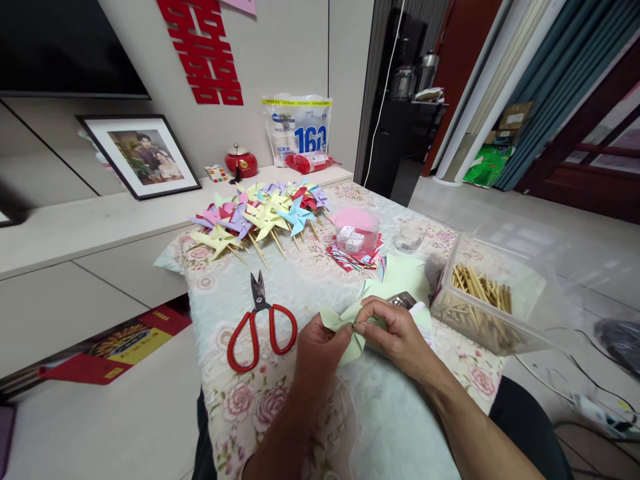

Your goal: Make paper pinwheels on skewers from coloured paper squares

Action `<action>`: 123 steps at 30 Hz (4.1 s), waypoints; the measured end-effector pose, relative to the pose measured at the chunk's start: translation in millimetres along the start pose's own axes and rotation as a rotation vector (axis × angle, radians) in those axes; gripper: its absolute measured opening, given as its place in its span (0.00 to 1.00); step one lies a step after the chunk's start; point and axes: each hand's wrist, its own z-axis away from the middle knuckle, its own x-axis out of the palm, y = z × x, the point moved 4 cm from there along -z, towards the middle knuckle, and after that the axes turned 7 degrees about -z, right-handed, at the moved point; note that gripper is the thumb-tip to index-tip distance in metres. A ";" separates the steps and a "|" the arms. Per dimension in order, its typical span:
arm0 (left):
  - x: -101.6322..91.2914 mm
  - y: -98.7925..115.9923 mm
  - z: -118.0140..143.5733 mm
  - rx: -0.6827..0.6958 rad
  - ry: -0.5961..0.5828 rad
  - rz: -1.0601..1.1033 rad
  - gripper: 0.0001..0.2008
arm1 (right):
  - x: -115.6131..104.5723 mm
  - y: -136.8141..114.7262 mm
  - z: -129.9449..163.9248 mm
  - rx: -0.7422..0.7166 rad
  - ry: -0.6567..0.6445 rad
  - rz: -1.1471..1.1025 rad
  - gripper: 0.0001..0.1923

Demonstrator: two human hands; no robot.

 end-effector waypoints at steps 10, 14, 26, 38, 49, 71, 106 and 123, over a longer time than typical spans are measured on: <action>1.4 0.6 0.6 -0.008 -0.003 0.014 0.14 | -1.5 2.8 -0.3 0.016 -0.013 -0.025 0.13; -0.3 1.0 0.6 -0.001 0.017 -0.031 0.14 | -1.3 3.2 -0.5 0.021 -0.015 -0.018 0.14; 1.0 3.9 2.2 0.013 -0.008 -0.026 0.13 | -2.4 3.2 -0.4 0.030 0.004 -0.022 0.11; 1.8 8.3 4.4 -0.004 -0.002 -0.027 0.12 | -3.5 -0.4 -1.5 -0.064 -0.014 -0.001 0.11; 1.2 10.4 4.9 0.050 0.020 -0.042 0.11 | -1.0 3.7 2.2 -0.029 0.074 -0.032 0.04; -6.1 2.1 0.3 0.264 0.036 -0.266 0.05 | 1.7 8.4 3.1 0.055 0.137 -0.188 0.04; -7.2 10.4 0.7 0.066 -0.033 0.047 0.15 | 9.8 11.0 10.3 0.158 0.215 -0.231 0.47; -37.8 92.4 -15.3 0.357 0.282 -0.198 0.17 | 22.2 7.0 5.7 0.237 -0.054 -0.674 0.13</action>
